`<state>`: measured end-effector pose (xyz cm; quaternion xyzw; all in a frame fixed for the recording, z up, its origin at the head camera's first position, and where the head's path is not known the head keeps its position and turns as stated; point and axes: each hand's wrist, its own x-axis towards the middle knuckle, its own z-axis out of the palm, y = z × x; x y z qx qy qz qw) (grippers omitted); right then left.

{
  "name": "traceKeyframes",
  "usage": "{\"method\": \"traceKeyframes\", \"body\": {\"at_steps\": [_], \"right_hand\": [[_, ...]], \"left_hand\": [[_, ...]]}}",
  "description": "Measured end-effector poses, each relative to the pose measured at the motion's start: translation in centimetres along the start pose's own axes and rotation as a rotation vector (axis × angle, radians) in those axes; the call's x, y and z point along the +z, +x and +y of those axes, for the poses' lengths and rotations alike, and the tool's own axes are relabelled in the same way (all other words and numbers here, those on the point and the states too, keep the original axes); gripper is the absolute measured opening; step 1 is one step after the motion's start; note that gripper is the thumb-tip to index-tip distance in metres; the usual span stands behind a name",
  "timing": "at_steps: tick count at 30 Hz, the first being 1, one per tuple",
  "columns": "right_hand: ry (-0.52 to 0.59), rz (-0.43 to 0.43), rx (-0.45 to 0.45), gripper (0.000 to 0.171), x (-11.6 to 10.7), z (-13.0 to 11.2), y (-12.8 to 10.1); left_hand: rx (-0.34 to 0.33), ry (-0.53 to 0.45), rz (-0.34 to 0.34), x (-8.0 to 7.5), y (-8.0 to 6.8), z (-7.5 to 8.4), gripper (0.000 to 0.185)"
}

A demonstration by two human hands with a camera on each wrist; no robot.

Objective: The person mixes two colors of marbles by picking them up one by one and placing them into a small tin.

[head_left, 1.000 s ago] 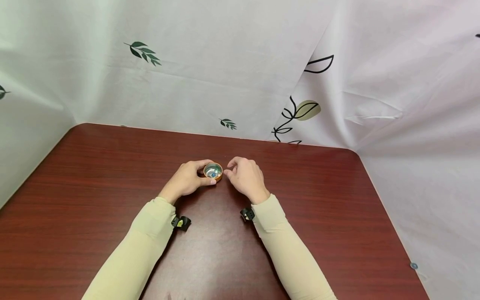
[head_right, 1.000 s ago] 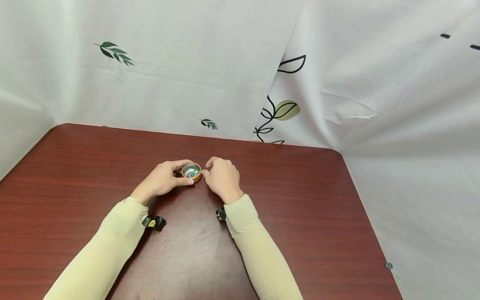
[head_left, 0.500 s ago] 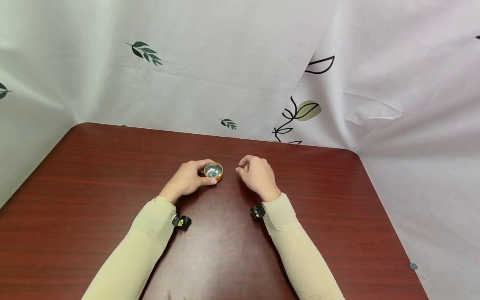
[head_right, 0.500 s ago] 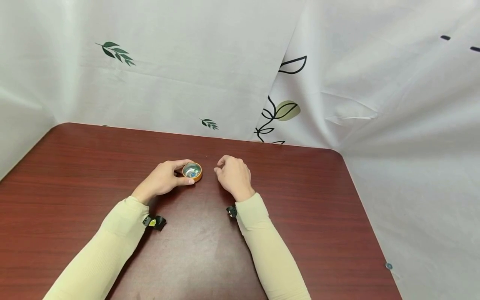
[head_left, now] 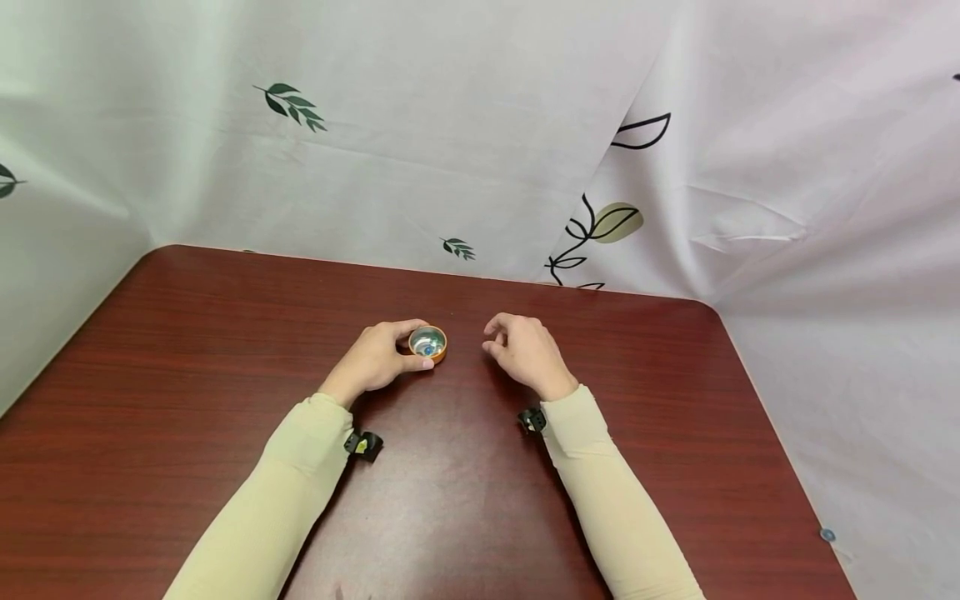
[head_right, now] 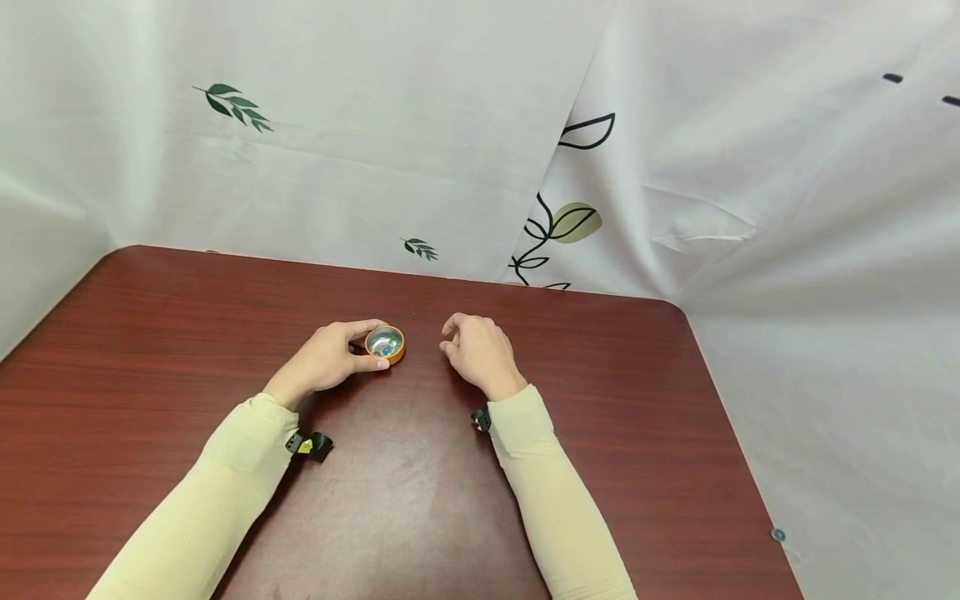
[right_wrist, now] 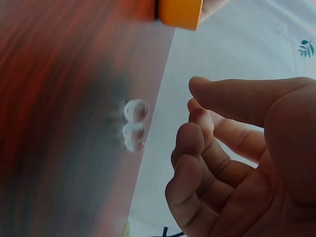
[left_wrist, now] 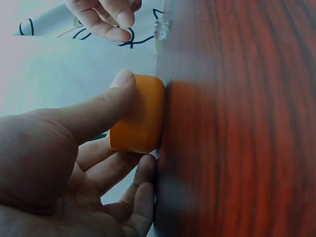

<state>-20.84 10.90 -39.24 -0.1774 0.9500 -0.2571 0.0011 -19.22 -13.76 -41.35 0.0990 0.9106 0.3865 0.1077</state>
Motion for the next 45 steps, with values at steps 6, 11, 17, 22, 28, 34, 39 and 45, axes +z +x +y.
{"method": "traceKeyframes", "body": {"at_steps": [6, 11, 17, 22, 28, 34, 39, 45], "right_hand": [[-0.033, -0.022, -0.039, 0.011, -0.6, 0.8, 0.0], [-0.066, -0.054, -0.072, 0.013, -0.9, 1.3, 0.1], [-0.087, -0.099, -0.101, 0.016, -1.0, 1.6, 0.2], [-0.107, -0.116, -0.128, 0.018, -0.9, 1.8, 0.4], [-0.124, -0.127, -0.148, 0.019, -0.8, 2.1, 0.7], [-0.138, -0.148, -0.144, 0.019, -0.6, 2.2, 0.9], [-0.137, -0.155, -0.153, 0.018, -0.4, 2.4, 1.0], [-0.144, -0.148, -0.175, 0.017, -0.4, 2.5, 1.0]], "left_hand": [[0.011, 0.003, -0.001, 0.0, 0.0, 0.0, 0.059], [0.017, 0.009, 0.0, 0.0, 0.0, 0.0, 0.059], [0.008, 0.006, 0.002, 0.0, 0.0, -0.1, 0.059], [0.009, 0.008, 0.001, 0.1, 0.1, -0.2, 0.059], [0.014, 0.005, 0.01, 0.1, 0.1, -0.2, 0.058], [0.015, 0.005, 0.015, 0.1, 0.1, -0.2, 0.058], [0.013, 0.007, 0.011, 0.1, 0.0, -0.2, 0.059], [0.007, 0.008, 0.008, 0.1, 0.2, -0.1, 0.057]]}}
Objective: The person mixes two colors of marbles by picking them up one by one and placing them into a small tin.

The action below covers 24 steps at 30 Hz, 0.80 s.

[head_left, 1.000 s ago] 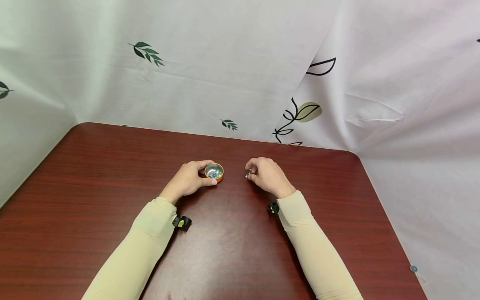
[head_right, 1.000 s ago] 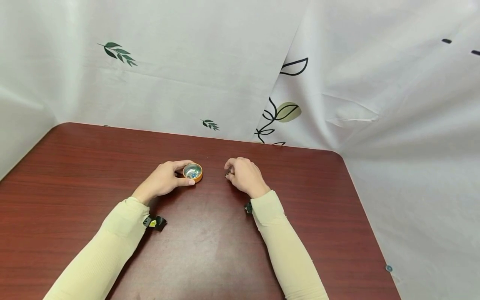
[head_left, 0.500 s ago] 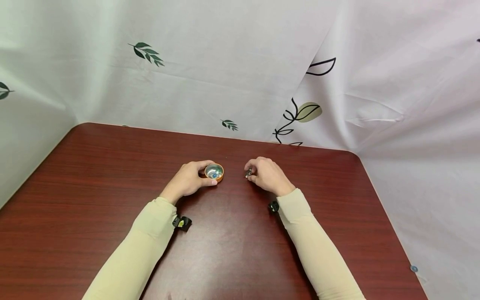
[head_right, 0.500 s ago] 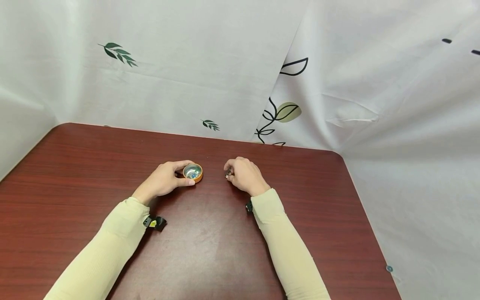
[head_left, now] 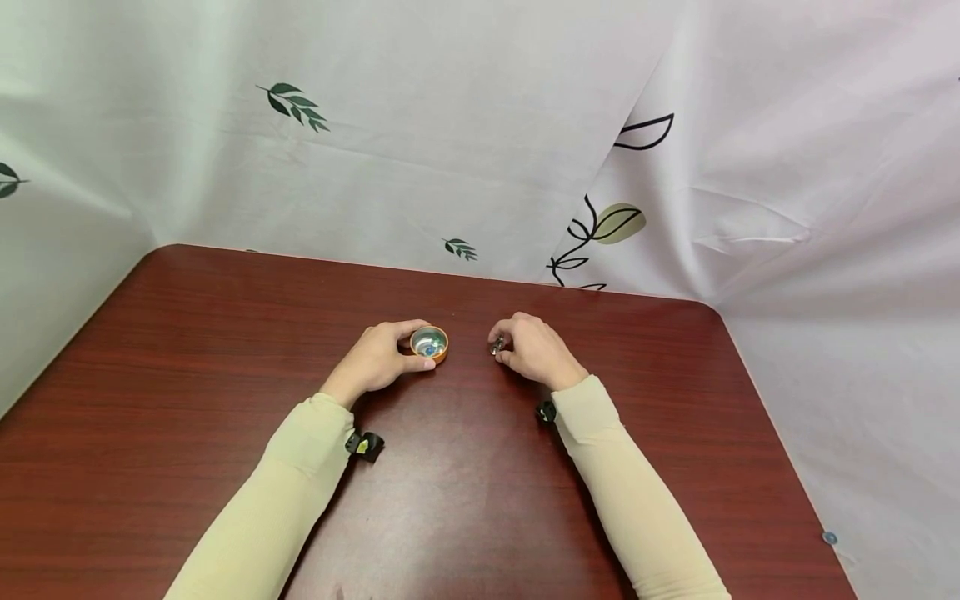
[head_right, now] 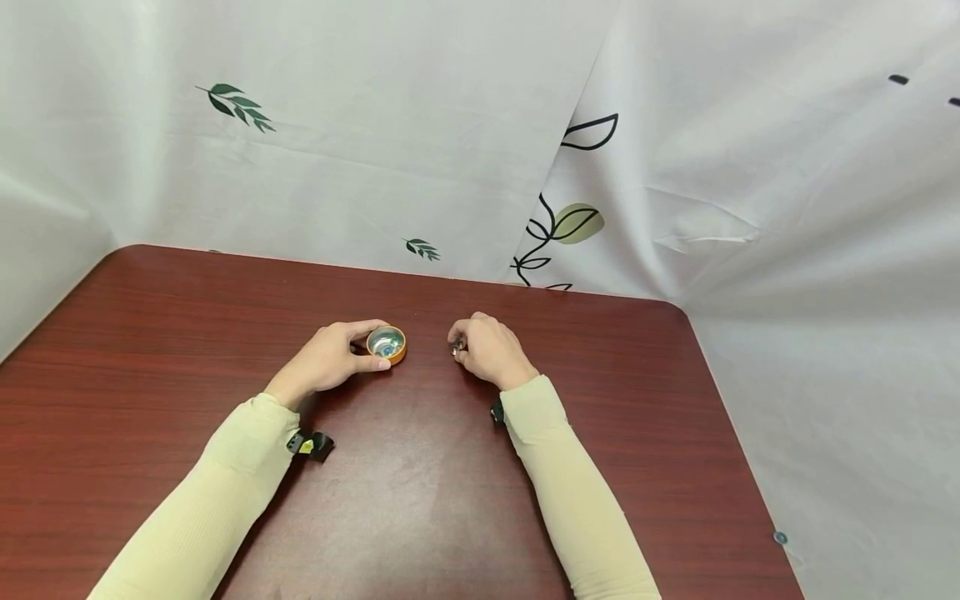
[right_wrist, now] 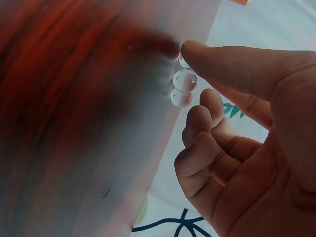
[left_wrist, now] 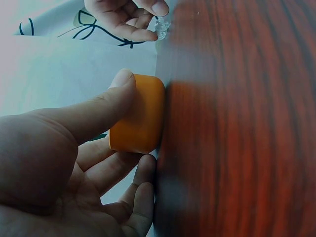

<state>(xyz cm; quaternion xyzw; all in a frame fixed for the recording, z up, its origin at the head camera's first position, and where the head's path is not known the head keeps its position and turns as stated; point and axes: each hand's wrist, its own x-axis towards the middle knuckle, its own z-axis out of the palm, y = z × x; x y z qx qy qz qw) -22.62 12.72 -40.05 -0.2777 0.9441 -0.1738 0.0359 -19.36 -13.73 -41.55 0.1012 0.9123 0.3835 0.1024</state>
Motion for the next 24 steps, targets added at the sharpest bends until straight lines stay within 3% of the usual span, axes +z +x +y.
{"method": "traceKeyframes", "body": {"at_steps": [24], "right_hand": [[-0.024, -0.001, 0.009, 0.014, 0.46, 0.22, 0.26]], "left_hand": [[0.01, 0.003, 0.004, 0.0, -0.03, -0.06, 0.057]]}}
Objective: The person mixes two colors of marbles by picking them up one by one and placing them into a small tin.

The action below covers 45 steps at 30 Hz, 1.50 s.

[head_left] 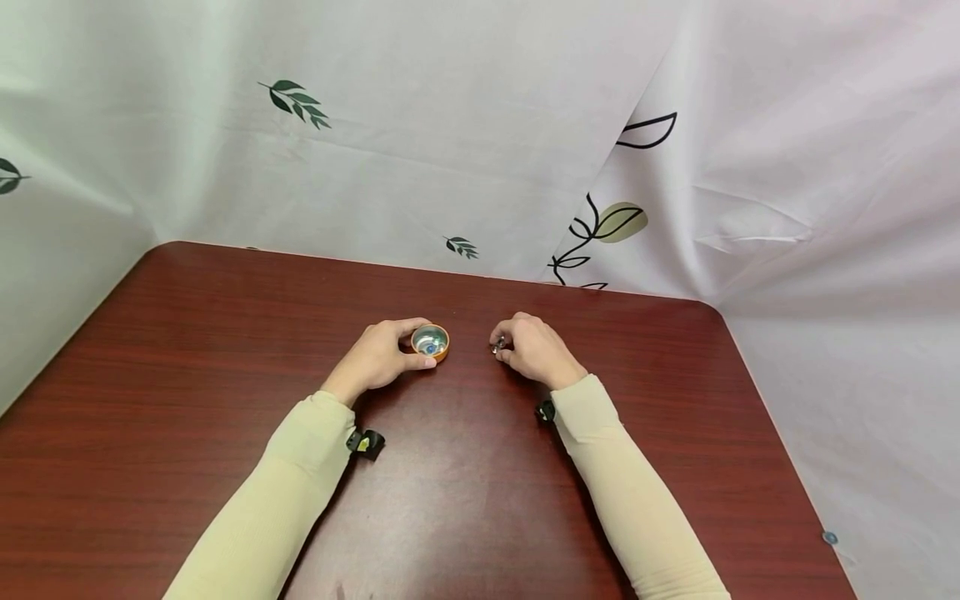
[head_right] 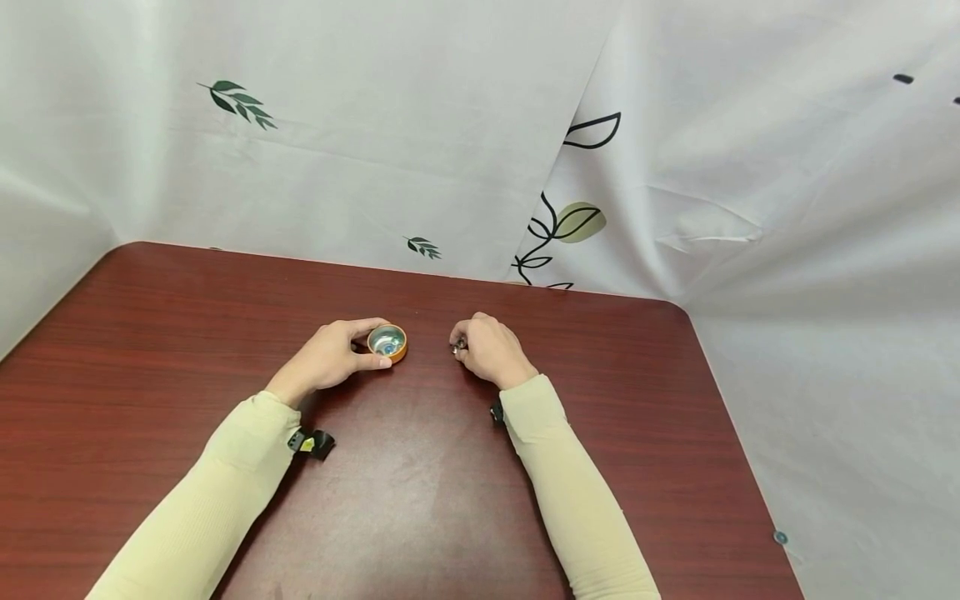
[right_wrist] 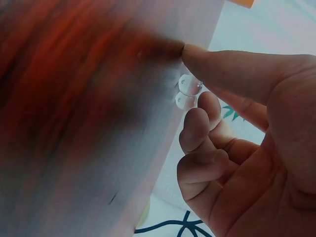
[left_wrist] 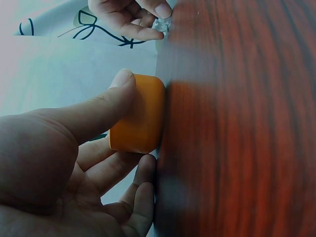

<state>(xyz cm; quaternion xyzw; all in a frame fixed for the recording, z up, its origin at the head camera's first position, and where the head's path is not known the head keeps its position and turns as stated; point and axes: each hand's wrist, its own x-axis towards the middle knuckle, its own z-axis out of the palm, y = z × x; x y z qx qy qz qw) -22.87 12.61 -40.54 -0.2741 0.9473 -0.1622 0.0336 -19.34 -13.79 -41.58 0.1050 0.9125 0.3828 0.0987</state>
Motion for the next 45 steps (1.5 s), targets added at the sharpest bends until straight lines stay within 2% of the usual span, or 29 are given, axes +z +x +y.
{"method": "traceKeyframes", "body": {"at_steps": [45], "right_hand": [[-0.019, 0.024, 0.023, 0.007, -0.25, -0.68, -0.21]], "left_hand": [[-0.012, -0.005, -0.001, -0.04, -0.13, 0.1, 0.06]]}}
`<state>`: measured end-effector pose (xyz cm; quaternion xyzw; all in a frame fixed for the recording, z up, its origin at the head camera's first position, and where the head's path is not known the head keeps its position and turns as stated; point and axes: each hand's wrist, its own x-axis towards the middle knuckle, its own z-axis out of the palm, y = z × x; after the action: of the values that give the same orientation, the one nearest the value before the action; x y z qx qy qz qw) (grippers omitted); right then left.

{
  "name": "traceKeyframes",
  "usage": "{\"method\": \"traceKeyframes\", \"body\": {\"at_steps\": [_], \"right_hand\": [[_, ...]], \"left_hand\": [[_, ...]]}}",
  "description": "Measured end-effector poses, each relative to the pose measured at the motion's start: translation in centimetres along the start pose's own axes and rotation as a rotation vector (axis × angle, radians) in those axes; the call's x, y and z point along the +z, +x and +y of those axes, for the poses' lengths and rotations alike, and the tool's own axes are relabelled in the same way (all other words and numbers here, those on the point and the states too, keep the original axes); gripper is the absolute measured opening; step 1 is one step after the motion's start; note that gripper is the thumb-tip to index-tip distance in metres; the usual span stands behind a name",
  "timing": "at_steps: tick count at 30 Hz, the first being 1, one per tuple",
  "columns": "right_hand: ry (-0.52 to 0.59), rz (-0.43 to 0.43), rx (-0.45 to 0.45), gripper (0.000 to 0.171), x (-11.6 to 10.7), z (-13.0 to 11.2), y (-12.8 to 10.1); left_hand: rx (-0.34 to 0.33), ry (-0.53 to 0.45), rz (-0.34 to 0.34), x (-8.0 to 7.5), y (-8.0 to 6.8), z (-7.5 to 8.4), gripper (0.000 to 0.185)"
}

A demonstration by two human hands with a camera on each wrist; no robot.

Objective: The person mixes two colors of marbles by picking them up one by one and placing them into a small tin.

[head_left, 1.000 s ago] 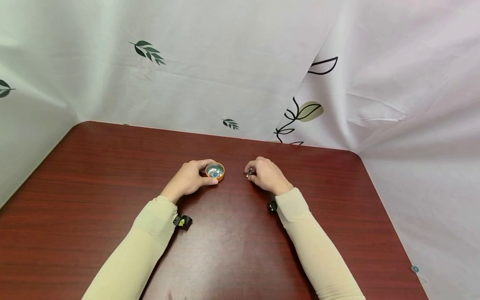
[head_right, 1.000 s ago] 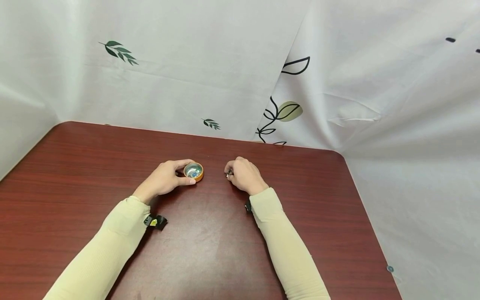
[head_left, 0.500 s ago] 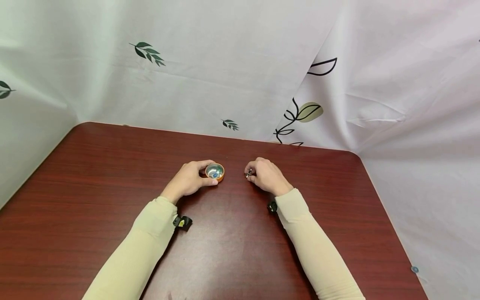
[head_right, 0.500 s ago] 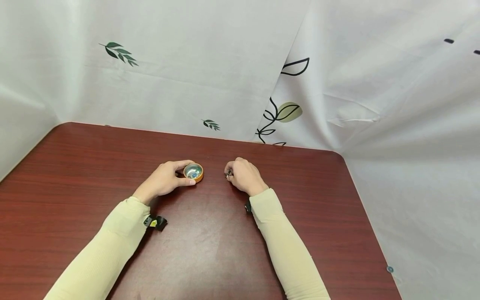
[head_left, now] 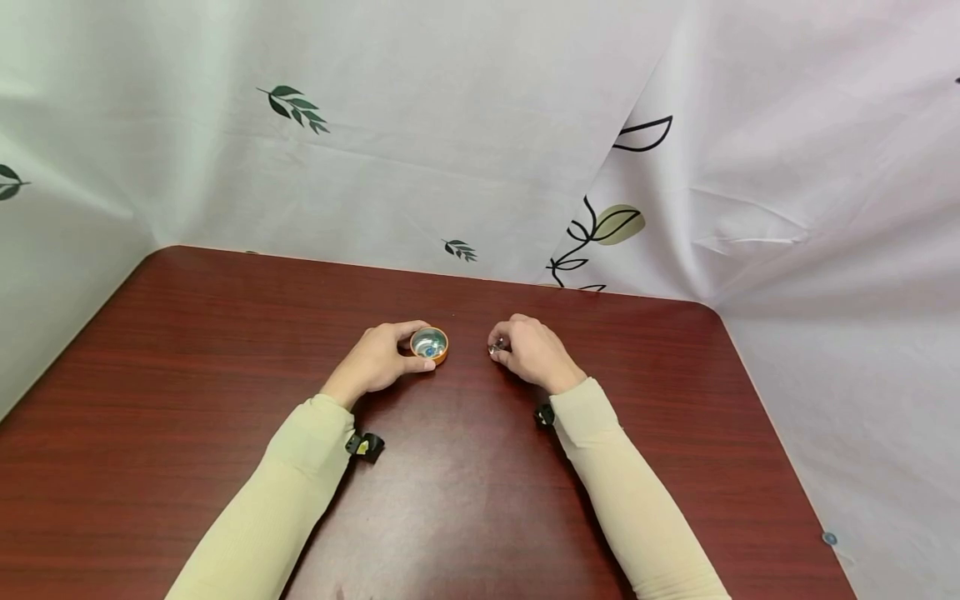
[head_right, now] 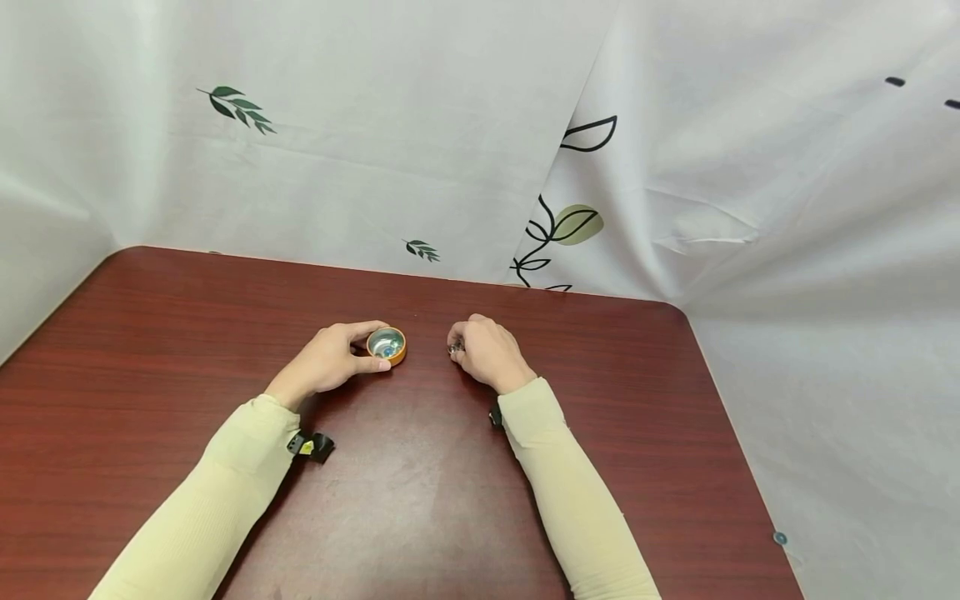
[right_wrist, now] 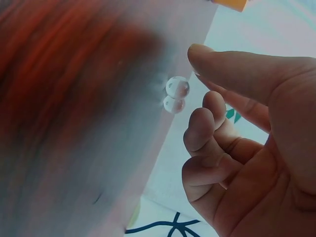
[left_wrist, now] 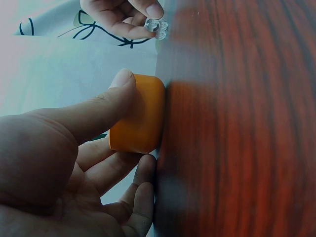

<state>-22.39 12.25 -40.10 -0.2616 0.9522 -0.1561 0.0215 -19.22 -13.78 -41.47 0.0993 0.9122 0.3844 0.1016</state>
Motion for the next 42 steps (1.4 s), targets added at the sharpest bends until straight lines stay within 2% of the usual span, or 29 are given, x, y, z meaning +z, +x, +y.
{"method": "traceKeyframes", "body": {"at_steps": [16, 42], "right_hand": [[0.004, 0.028, -0.031, 0.006, -0.3, -0.8, 0.0], [0.024, 0.087, -0.031, 0.006, -0.5, -2.5, 0.3]], "left_hand": [[-0.014, -0.009, -0.002, -0.1, -0.1, 0.2, 0.06], [0.001, -0.006, -0.003, -0.1, 0.0, 0.0, 0.061]]}}
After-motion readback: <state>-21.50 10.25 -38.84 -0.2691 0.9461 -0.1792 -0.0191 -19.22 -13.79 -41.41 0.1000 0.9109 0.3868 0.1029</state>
